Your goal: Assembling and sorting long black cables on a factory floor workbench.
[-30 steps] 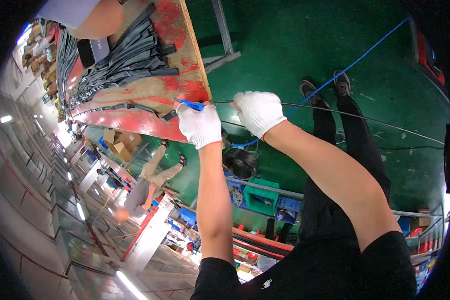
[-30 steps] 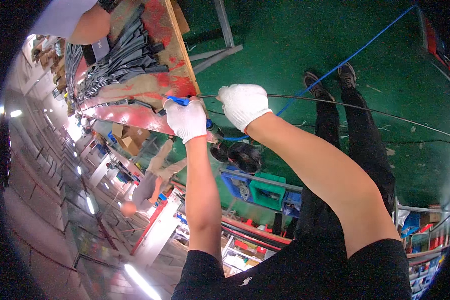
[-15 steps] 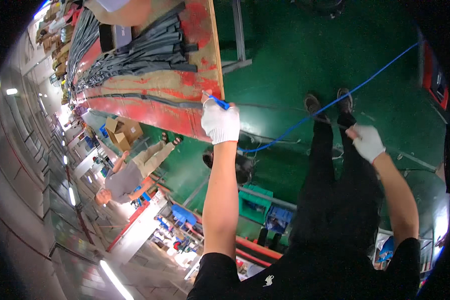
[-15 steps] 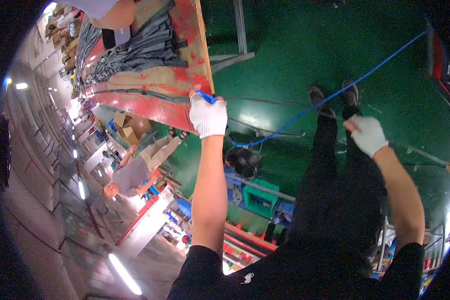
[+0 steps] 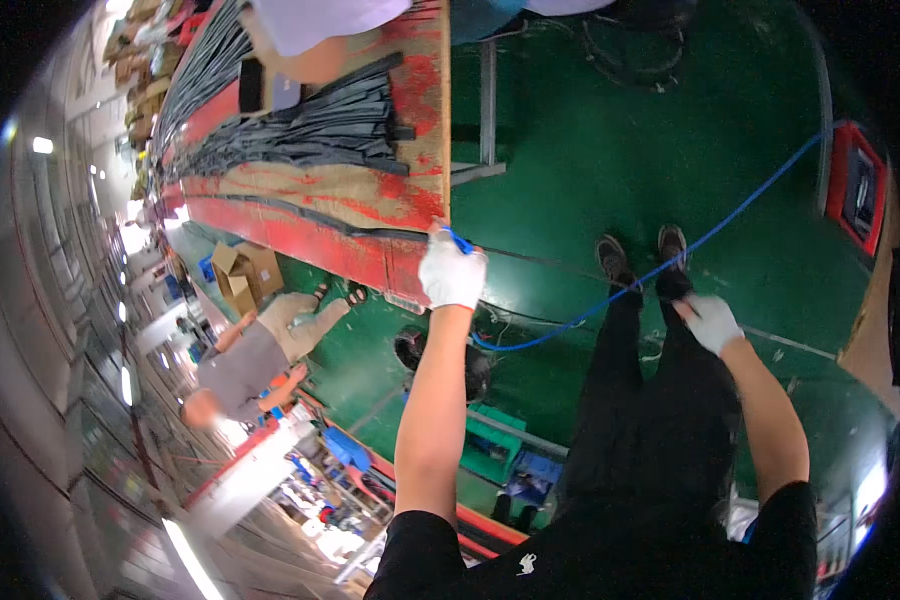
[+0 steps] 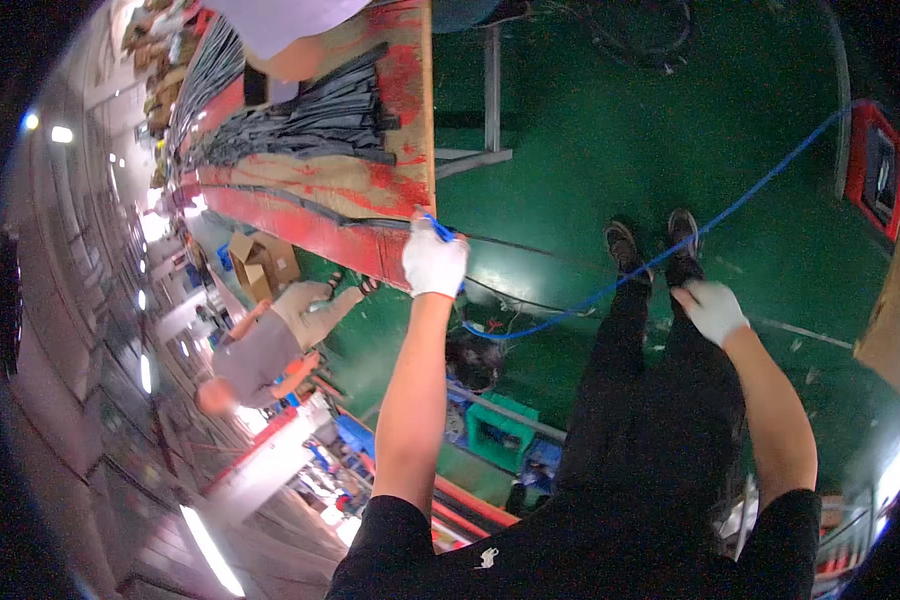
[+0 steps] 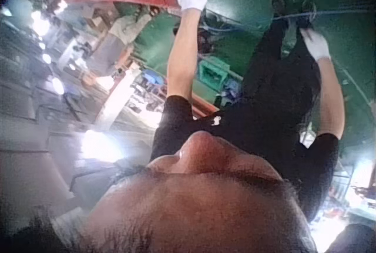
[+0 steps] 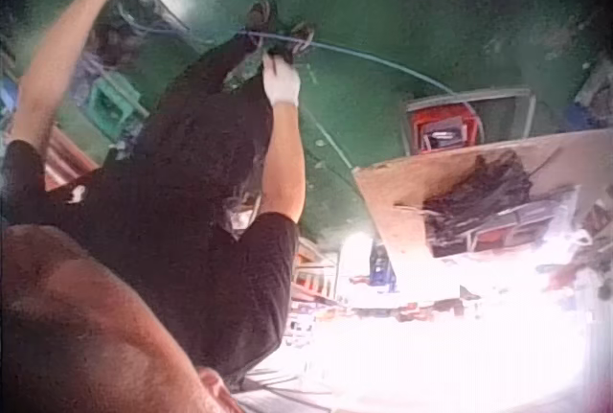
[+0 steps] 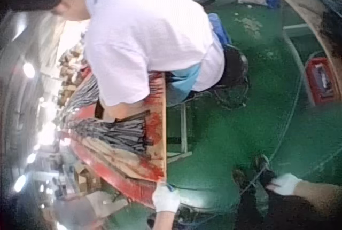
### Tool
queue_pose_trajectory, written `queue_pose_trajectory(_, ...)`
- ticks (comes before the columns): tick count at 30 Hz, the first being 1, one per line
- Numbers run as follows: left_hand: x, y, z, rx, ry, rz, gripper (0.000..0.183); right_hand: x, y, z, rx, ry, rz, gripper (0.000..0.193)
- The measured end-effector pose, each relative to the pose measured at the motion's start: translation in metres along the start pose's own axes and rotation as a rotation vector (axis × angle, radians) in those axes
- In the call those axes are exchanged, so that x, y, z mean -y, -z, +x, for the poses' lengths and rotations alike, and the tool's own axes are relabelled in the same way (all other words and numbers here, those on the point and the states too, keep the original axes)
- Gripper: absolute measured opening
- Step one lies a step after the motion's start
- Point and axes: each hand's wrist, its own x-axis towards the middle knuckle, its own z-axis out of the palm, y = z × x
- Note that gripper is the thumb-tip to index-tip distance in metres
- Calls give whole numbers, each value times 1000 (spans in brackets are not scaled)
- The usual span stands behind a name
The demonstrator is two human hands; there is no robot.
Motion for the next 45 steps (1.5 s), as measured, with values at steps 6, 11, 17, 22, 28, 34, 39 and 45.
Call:
queue_pose_trajectory(6,-13,-36,-31,67,-37,-101,68,75,5,-4,-45,-62,-78,36)
queue_pose_trajectory(11,-6,-1,-22,24,69,-321,72,93,21,1,-79,9,-8,37)
queue_pose_trajectory(17,18,-10,-64,-116,-1,-368,100,31,25,-36,-76,-57,-168,41)
queue_pose_trajectory(22,15,-46,-111,-8,-17,-650,87,62,25,-9,-9,-80,-75,50)
queue_pose_trajectory(28,5,-75,-100,-148,41,-531,97,81,26,7,49,-99,-41,57)
queue_pose_trajectory(34,-4,-56,-70,25,170,-277,101,87,26,4,50,-117,-60,59)
queue_pose_trajectory(39,-11,-41,-57,56,188,-191,100,82,20,6,40,-108,-64,60)
queue_pose_trajectory(45,-7,-39,-47,80,220,-143,103,90,21,8,39,-117,-31,54)
